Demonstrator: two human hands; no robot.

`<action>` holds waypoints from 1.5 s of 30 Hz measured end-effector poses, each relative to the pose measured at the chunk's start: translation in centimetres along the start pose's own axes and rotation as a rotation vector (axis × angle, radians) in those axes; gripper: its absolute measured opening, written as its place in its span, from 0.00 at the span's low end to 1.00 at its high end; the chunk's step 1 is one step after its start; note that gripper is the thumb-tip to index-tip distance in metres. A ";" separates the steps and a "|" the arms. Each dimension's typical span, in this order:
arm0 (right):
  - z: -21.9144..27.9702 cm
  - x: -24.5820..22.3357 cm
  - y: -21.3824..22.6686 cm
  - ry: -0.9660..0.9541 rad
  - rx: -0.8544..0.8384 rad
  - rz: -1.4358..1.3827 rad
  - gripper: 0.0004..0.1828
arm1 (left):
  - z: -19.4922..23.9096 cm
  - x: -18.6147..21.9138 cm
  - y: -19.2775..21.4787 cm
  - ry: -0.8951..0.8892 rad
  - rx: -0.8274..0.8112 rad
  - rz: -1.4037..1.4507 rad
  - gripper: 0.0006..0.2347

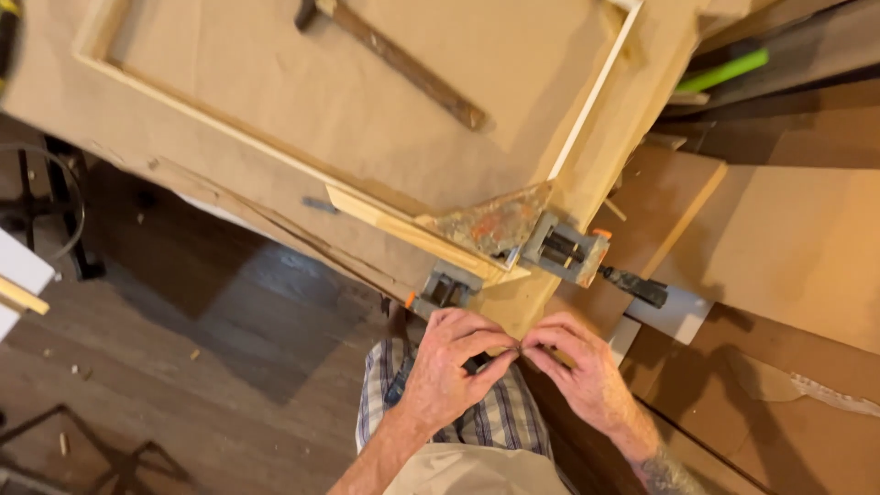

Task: Assembling a wooden picture frame by aligning mitered corners in a clamp and fastening them.

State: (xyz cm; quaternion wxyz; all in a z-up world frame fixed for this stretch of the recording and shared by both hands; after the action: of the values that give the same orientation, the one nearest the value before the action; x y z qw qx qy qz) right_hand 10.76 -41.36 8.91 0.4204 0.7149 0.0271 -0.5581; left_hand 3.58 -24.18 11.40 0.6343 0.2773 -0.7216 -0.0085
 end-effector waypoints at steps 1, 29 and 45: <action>0.7 1.3 -0.4 0.076 -0.012 0.039 0.07 | 0.1 0.0 -0.5 -0.030 0.008 0.012 0.04; -9.2 5.6 0.1 0.650 -0.088 0.273 0.10 | -4.6 -4.3 -1.8 -0.331 0.306 -0.519 0.07; -9.5 5.5 -0.7 0.622 -0.150 0.294 0.10 | -4.7 -4.5 -3.3 -0.348 0.286 -0.566 0.14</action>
State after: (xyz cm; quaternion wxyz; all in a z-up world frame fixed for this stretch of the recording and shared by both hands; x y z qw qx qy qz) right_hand 19.83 -37.25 4.25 0.5192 0.8140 0.0917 -0.2437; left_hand 9.38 -23.55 6.99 0.4292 0.5465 -0.7073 -0.1299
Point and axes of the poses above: each hand's wrist, its own z-axis away from the middle knuckle, its own y-axis out of the back of the hand, x = y × z, the point moved 6 cm from there along -z, towards the middle knuckle, and after that the axes turned 11 degrees about x, right-handed, at the moved point
